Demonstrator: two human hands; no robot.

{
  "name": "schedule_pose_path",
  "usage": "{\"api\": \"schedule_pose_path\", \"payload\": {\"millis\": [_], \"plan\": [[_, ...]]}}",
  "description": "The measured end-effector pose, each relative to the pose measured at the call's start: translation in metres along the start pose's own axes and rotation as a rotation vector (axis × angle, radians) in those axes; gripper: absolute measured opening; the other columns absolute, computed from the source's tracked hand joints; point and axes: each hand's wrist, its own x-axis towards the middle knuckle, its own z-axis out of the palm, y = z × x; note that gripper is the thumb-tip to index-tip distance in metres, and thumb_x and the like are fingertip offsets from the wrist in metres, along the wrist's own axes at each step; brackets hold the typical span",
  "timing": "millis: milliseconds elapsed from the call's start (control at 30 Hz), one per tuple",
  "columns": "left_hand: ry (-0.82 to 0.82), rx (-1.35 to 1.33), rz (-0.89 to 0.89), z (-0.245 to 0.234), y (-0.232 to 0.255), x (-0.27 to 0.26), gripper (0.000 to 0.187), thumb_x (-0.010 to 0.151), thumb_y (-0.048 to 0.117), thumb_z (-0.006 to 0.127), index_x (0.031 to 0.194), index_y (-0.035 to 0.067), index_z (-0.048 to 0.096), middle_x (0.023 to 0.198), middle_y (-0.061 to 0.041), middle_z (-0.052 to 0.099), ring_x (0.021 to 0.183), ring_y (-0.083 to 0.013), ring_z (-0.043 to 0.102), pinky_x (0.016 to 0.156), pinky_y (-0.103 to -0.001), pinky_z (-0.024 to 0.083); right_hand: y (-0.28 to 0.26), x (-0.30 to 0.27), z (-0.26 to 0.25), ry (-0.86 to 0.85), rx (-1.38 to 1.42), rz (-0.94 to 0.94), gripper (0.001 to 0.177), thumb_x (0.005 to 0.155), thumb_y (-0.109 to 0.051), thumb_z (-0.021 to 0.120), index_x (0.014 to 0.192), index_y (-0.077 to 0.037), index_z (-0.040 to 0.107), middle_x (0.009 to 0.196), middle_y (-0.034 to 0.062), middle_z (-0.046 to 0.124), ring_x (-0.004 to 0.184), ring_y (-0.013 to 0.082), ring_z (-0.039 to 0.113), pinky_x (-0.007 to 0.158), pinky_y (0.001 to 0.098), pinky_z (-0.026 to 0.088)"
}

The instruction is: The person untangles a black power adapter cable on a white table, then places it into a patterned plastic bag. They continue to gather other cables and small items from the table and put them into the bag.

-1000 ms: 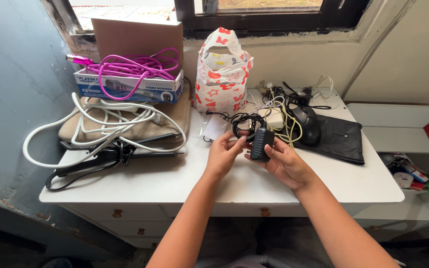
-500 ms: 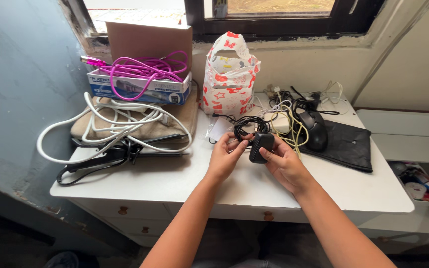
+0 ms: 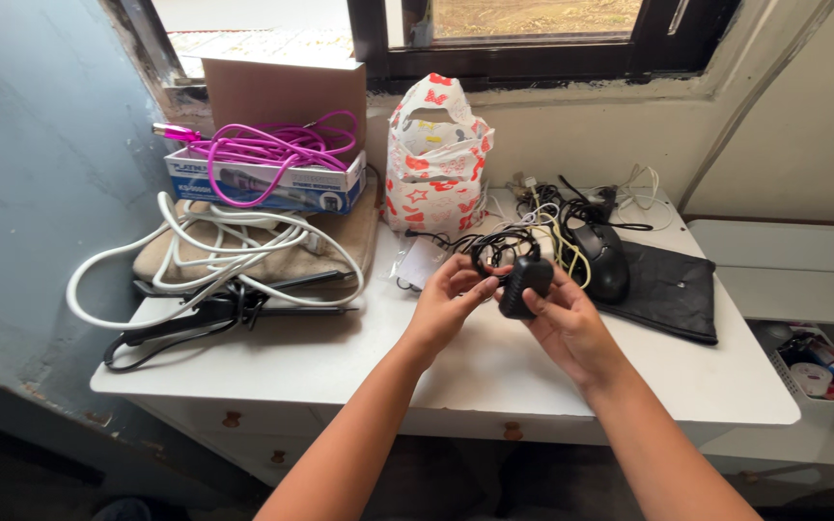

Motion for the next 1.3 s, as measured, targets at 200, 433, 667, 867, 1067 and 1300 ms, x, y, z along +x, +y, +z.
{"api": "schedule_pose_path", "payload": {"millis": [200, 433, 667, 867, 1067, 1300], "plan": [[-0.079, 0.166, 0.137, 0.04, 0.011, 0.029, 0.027, 0.097, 0.025, 0.071, 0.116, 0.007, 0.061, 0.109, -0.003, 0.072, 0.107, -0.0135, 0.067, 0.092, -0.03, 0.052, -0.032, -0.005, -0.036, 0.005, 0.07, -0.137, 0.037, 0.097, -0.003, 0.065, 0.133, -0.001, 0.058, 0.129, 0.0147, 0.067, 0.123, 0.0258, 0.065, 0.113, 0.0402, 0.046], [-0.004, 0.871, 0.454, 0.05, 0.018, 0.026, 0.022, 0.094, 0.028, 0.072, 0.112, 0.015, 0.068, 0.109, -0.001, 0.076, 0.109, -0.0236, 0.064, 0.097, -0.041, 0.041, -0.063, -0.013, -0.07, 0.128, -0.116, -0.097, 0.04, 0.095, -0.003, 0.066, 0.134, -0.001, 0.058, 0.128, 0.0126, 0.067, 0.121, 0.019, 0.063, 0.11, 0.0371, 0.046], [0.243, 0.912, 0.414, -0.029, 0.009, 0.027, 0.017, 0.099, 0.021, 0.062, 0.114, 0.015, 0.068, 0.111, -0.005, 0.071, 0.114, -0.0245, 0.062, 0.103, -0.044, 0.043, -0.037, -0.01, -0.039, -0.04, -0.237, 0.12, 0.054, 0.089, -0.001, 0.069, 0.142, -0.002, 0.057, 0.125, 0.0049, 0.069, 0.116, 0.0144, 0.063, 0.104, 0.0343, 0.046], [0.234, 0.149, 0.204, -0.097, 0.012, -0.005, 0.05, 0.107, 0.046, 0.036, 0.141, 0.013, 0.051, 0.14, -0.008, 0.062, 0.136, -0.0219, 0.053, 0.114, -0.042, 0.039, 0.001, 0.006, 0.035, -0.185, -0.829, -0.022, 0.063, 0.079, 0.005, 0.075, 0.138, -0.017, 0.065, 0.114, 0.005, 0.073, 0.104, 0.0161, 0.068, 0.099, 0.0368, 0.051], [0.138, -0.219, 0.14, -0.105, 0.03, -0.021, 0.074, 0.102, 0.063, 0.02, 0.156, 0.015, 0.034, 0.158, -0.009, 0.047, 0.152, -0.0196, 0.033, 0.123, -0.04, 0.016, 0.038, 0.017, 0.087, -0.3, -1.57, -0.554, 0.064, 0.075, 0.005, 0.07, 0.132, -0.024, 0.07, 0.114, 0.0063, 0.07, 0.107, 0.0249, 0.068, 0.117, 0.0503, 0.039], [0.223, 0.229, 0.437, -0.086, 0.035, -0.034, 0.057, 0.112, 0.046, 0.03, 0.143, 0.005, 0.054, 0.148, -0.017, 0.06, 0.144, -0.0285, 0.05, 0.123, -0.038, 0.03, 0.05, 0.021, 0.091, -0.395, -1.577, -0.59, 0.054, 0.089, -0.014, 0.071, 0.141, -0.021, 0.061, 0.128, 0.0115, 0.062, 0.118, 0.0354, 0.061, 0.115, 0.0546, 0.037]]}}
